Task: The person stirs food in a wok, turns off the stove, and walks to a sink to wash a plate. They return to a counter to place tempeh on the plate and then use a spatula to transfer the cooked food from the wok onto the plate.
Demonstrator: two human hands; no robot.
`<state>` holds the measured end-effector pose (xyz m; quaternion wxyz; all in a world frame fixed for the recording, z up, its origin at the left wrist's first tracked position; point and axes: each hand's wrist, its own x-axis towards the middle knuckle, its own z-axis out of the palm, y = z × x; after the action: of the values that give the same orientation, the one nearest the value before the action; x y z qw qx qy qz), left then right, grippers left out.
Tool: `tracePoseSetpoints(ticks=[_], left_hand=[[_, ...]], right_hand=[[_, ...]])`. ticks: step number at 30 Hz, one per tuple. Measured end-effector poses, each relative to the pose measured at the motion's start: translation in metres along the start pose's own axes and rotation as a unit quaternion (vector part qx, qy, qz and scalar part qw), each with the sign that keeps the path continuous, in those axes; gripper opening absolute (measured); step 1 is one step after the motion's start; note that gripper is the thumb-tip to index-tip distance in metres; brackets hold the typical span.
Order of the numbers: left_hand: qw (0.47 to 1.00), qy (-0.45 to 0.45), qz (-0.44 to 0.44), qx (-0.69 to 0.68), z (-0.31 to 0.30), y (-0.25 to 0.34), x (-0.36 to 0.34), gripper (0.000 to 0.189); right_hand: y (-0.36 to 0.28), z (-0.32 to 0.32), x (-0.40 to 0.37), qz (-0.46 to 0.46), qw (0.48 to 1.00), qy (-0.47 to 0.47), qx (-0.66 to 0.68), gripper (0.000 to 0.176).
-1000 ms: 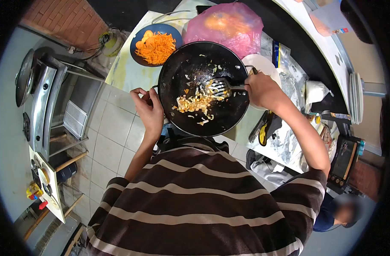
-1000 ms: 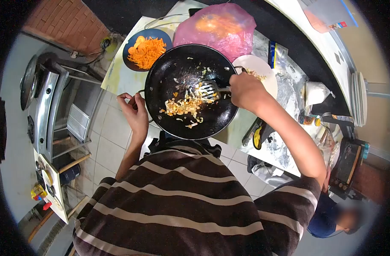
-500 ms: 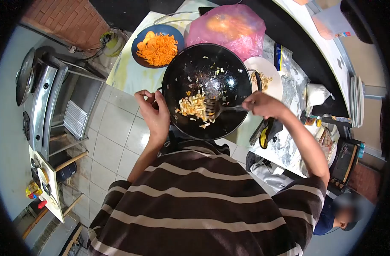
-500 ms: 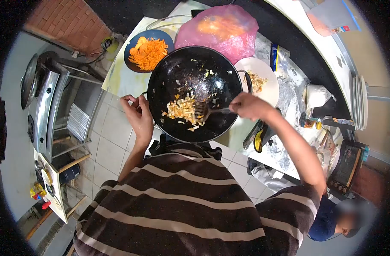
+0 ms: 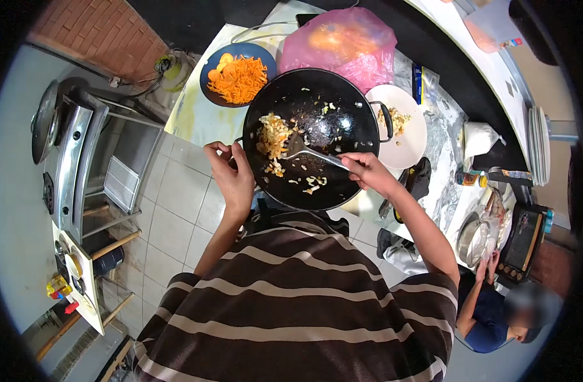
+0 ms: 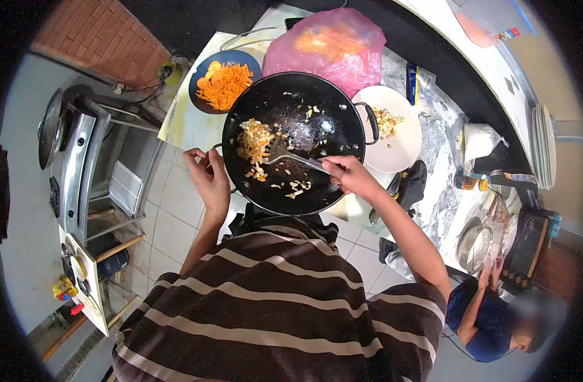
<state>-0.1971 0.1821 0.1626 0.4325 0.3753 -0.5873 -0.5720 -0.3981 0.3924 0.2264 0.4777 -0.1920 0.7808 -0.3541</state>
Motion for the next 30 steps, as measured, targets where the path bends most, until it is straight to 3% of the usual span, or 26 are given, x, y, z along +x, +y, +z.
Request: tracePoseSetpoints(ticks=[8,16,21,23,30], left_hand=[[0.998,-0.042,0.019,0.038,-0.01,-0.014,0.005,0.018],[0.996,-0.083,-0.001,-0.021,-0.015,-0.014,0.008,0.016],[0.997,-0.065,0.025,0.021,-0.011,-0.01,0.007,0.016],[0.997,-0.071,0.018,0.019,-0.012,-0.01,0.006,0.016],[0.997,-0.069,0.037,0.026,-0.01,-0.01,0.008,0.017]], right_hand=[[-0.006,-0.032,-0.042,0.01,1.0,0.022,-0.003,0.034],[-0.017,-0.061,-0.099,0.035,0.994,0.093,0.053,0.029],[-0.011,-0.087,-0.12,0.016,0.991,0.096,0.09,0.024],[-0.017,-0.094,-0.13,0.022,0.988,0.121,0.093,0.031],[-0.023,-0.117,-0.145,0.023,0.985,0.166,0.051,0.03]])
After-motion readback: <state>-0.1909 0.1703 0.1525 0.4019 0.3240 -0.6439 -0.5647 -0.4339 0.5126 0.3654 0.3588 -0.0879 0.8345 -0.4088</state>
